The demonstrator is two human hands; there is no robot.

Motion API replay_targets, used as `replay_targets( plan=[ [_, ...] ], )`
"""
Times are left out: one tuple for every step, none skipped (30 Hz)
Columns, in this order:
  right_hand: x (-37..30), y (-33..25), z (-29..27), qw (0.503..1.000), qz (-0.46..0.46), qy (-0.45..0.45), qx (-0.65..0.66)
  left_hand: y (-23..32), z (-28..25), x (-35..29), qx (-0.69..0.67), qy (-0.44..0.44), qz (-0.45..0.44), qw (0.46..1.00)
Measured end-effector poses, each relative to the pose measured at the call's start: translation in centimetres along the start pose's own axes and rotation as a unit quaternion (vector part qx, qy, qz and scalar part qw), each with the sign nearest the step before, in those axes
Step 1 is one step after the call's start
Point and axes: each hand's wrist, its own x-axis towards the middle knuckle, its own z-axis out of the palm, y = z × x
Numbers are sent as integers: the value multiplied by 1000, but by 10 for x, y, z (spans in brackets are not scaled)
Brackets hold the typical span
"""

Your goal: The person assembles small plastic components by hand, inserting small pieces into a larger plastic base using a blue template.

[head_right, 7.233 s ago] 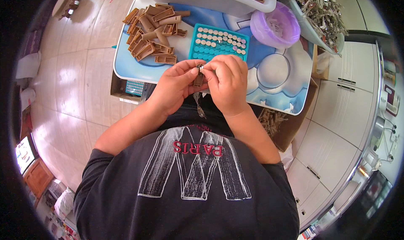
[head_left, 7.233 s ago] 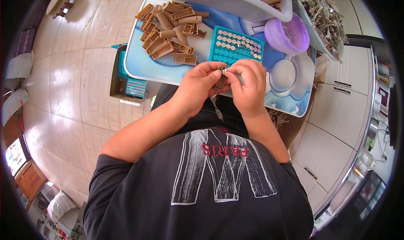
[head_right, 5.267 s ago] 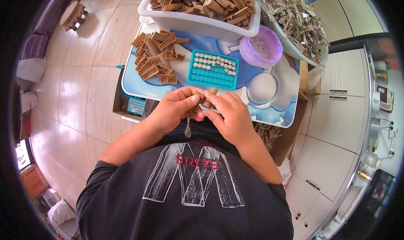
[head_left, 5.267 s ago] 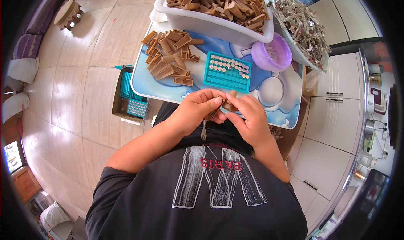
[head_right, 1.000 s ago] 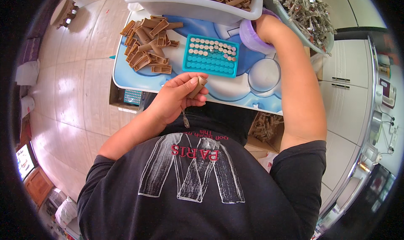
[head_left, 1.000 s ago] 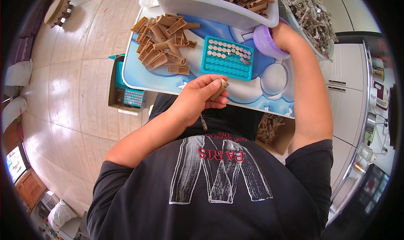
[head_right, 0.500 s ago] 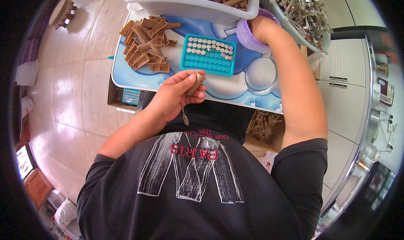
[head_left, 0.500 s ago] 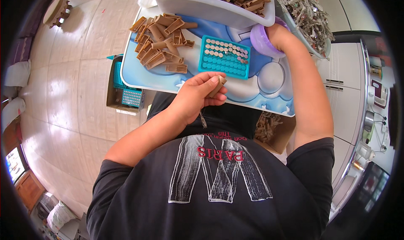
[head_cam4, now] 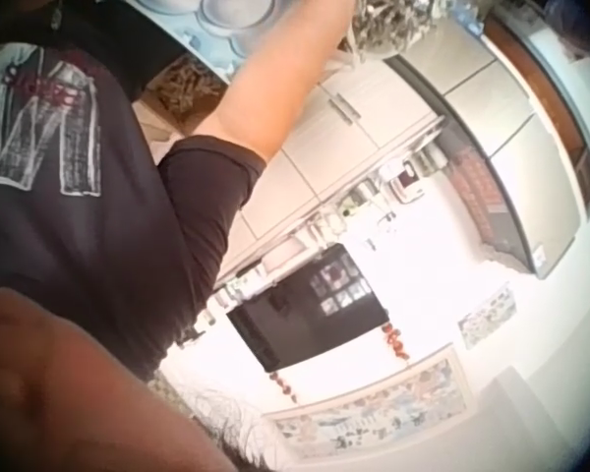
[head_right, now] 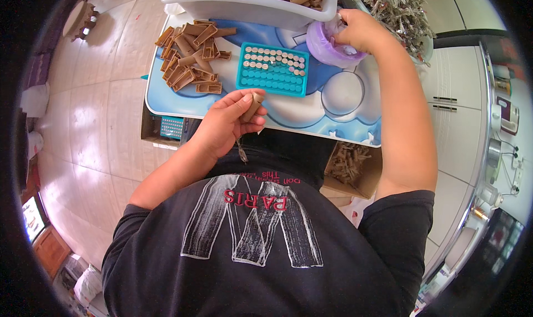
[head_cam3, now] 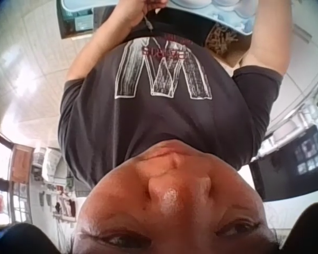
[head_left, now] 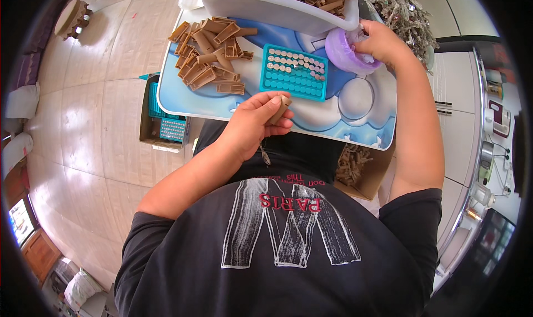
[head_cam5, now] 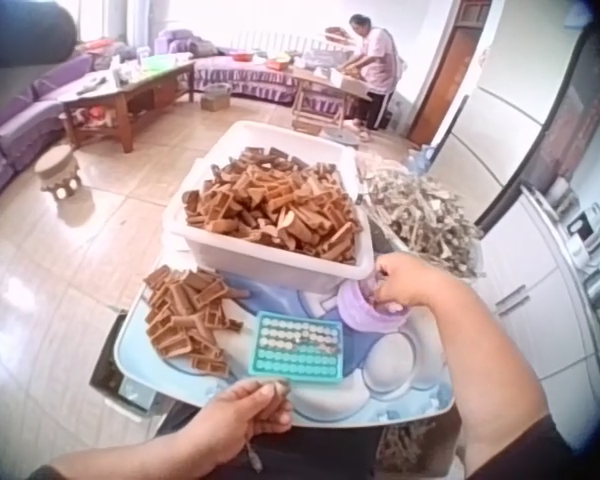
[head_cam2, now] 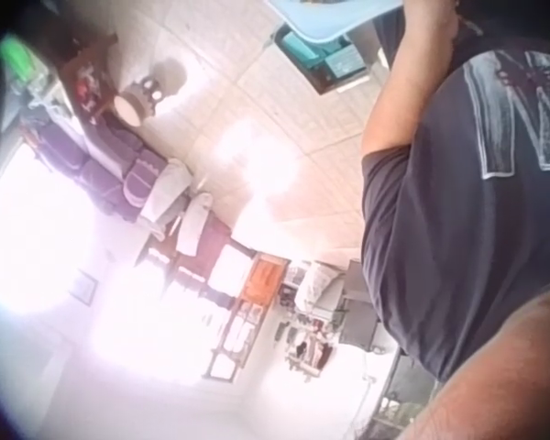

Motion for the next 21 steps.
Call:
replay_targets(
  plan=[
    [-2, 0, 1, 1000, 1, 1, 0, 0, 0, 0, 0, -1, 0, 1000],
    [-5, -2, 3, 1000, 8, 4, 8, 0, 0, 1, 1, -2, 0, 1000],
    [-7, -3, 5, 1000, 14, 8, 15, 0, 0, 1, -2, -4, 0, 1000],
    [-9, -5, 6, 1000, 15, 8, 16, 0, 0, 1, -4, -5, 0, 1000],
    [-11, -7, 7, 1000, 11, 5, 20, 0, 0, 1, -4, -5, 0, 1000],
    [-12, -8, 8, 1000, 8, 3, 24, 0, -1, 1, -4, -1, -2, 1000],
    [-14, -11, 7, 1000, 9, 3, 24, 0, -1, 1, -4, 2, -3, 1000],
    [-15, -13, 6, 1000, 20, 1, 19, 0, -1, 1, -4, 2, -3, 1000],
    [-15, -14, 6, 999, 30, -1, 14, 0, -1, 1, -4, 1, -3, 1000],
    [-15, -10, 7, 999, 31, 0, 14, 0, -1, 1, -3, -1, -3, 1000],
    [-13, -3, 9, 999, 27, 16, 39, 0, -1, 1, -3, -2, -4, 1000],
    [-12, 3, 9, 997, 22, 31, 63, 0, -1, 2, -3, -3, -3, 1000],
    [-11, 7, 8, 997, 24, 33, 63, 0, 0, 2, -3, -4, -4, 1000],
    [-11, 10, 7, 998, 7, 47, 38, 0, 1, 2, -2, -6, -5, 1000],
    [-11, 13, 6, 998, -10, 61, 12, 1, 1, 2, -2, -4, -4, 1000],
    [-12, 14, 6, 998, -10, 62, 13, 1, 1, 1, -1, -1, -3, 1000],
    [-12, 14, 5, 996, 0, 93, 8, 1, 1, 1, 0, -2, -3, 1000],
    [-13, 13, 5, 992, 10, 124, 3, 1, 1, 2, 0, -1, -3, 1000],
    [-14, 12, 5, 992, 10, 124, 3, 1, 0, 2, 0, 0, -3, 1000],
    [-18, 9, 5, 988, -16, 150, -7, 1, 0, 3, 1, 0, -3, 1000],
    [-21, 6, 4, 983, -42, 176, -17, 1, -1, 3, -1, -4, -3, 1000]
  ],
)
